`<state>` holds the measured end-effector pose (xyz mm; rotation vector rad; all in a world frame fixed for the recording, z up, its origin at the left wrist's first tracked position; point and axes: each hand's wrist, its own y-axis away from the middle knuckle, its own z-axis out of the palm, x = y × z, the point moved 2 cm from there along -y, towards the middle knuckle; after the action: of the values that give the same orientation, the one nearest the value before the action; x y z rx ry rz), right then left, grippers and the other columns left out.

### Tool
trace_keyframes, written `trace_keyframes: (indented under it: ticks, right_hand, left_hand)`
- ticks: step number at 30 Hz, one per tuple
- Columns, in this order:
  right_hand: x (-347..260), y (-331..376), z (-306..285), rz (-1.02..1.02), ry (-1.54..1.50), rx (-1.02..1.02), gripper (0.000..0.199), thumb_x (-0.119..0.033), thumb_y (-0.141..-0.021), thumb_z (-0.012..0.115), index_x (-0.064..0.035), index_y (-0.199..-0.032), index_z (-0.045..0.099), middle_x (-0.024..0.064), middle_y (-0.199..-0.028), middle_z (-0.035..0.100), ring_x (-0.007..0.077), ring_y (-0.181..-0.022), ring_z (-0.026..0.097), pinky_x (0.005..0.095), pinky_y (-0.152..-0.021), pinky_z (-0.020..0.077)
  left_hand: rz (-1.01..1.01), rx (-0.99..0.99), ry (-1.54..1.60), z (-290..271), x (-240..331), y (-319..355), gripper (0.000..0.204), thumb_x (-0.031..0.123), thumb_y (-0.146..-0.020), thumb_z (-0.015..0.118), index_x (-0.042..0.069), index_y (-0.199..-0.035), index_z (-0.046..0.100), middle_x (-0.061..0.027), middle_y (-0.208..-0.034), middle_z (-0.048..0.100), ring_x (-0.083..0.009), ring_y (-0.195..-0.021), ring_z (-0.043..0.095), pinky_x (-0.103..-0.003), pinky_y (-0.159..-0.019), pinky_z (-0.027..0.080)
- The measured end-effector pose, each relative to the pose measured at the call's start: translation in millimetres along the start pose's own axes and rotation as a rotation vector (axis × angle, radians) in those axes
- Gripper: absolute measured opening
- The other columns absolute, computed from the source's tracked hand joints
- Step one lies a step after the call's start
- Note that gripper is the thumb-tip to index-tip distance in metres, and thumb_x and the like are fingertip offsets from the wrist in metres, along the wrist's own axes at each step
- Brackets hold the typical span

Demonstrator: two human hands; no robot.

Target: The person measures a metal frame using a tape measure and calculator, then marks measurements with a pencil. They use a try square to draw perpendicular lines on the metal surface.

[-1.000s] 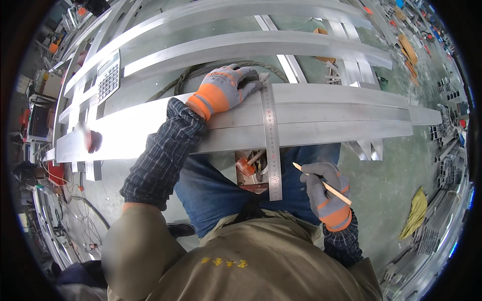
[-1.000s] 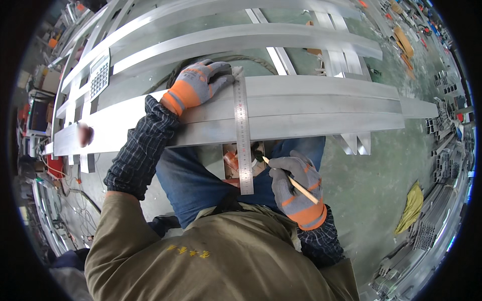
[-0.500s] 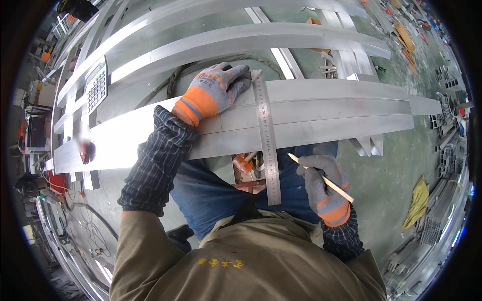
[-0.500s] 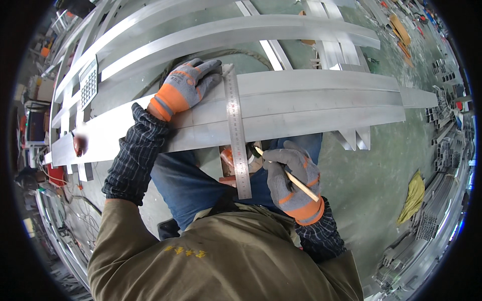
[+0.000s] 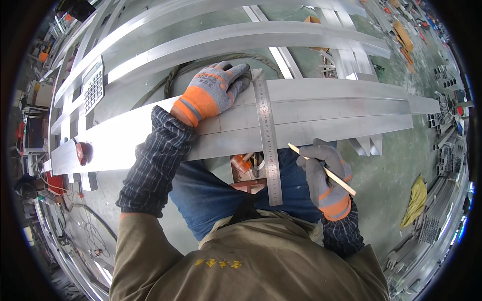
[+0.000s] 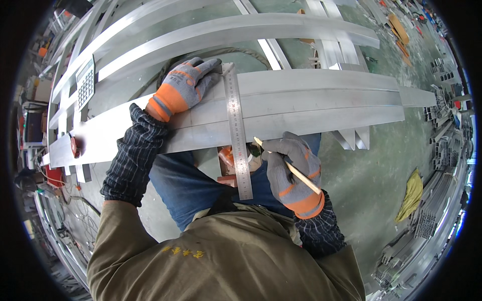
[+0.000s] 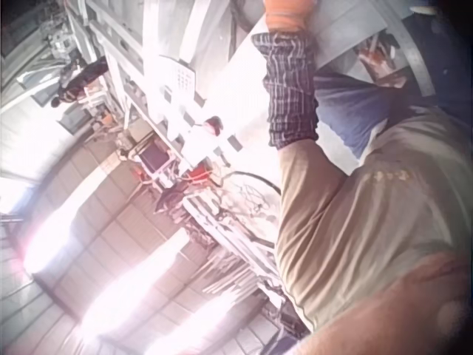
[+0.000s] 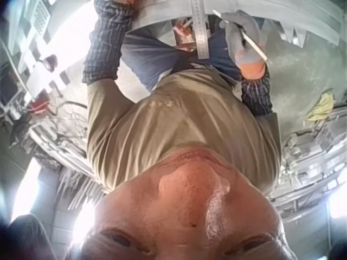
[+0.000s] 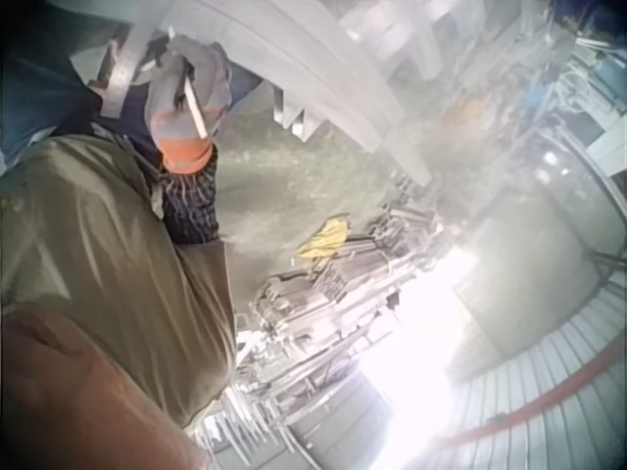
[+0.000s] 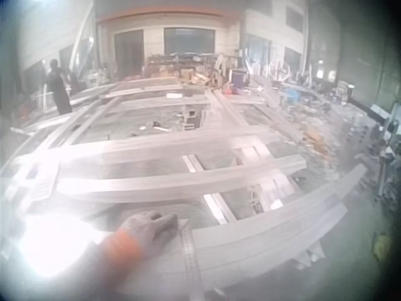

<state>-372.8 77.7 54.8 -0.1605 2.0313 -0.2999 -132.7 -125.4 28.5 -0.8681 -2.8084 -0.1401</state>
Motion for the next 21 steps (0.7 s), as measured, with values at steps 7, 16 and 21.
trace_keyframes:
  ticks: [7, 16, 21]
  right_hand:
    - [2.5, -25.5, 7.6, -0.03, -0.035, 0.04, 0.018, 0.006, -0.097, 0.054, 0.0005, -0.108, 0.066, 0.0121, -0.085, 0.069, 0.0163, -0.074, 0.066, 0.0286, -0.068, 0.0529]
    - [29.9, -80.8, 36.4, -0.116, 0.032, 0.036, 0.018, 0.0, -0.095, 0.062, -0.0003, -0.111, 0.068, 0.0158, -0.1, 0.073, 0.0312, -0.089, 0.072, 0.0378, -0.08, 0.0573]
    - [41.6, -90.2, 45.8, -0.162, 0.145, 0.049, 0.019, -0.005, -0.094, 0.065, -0.0049, -0.113, 0.069, 0.0152, -0.105, 0.073, 0.0363, -0.093, 0.07, 0.0424, -0.083, 0.0565]
  left_hand:
    - [-0.004, -0.004, 0.001, -2.2, 1.3, 0.3, 0.052, 0.029, -0.101, 0.06, 0.014, -0.15, 0.053, -0.0228, -0.119, 0.07, -0.0417, -0.119, 0.063, -0.049, -0.109, 0.048]
    - [0.022, 0.067, 0.056, -5.6, 4.0, 1.4, 0.046, 0.031, -0.1, 0.062, 0.014, -0.143, 0.061, -0.0253, -0.12, 0.068, -0.0423, -0.108, 0.066, -0.049, -0.098, 0.053]
    - [0.029, 0.085, 0.059, 1.0, 0.4, 0.2, 0.045, 0.032, -0.099, 0.063, 0.014, -0.141, 0.062, -0.0241, -0.116, 0.067, -0.0415, -0.102, 0.067, -0.05, -0.093, 0.054]
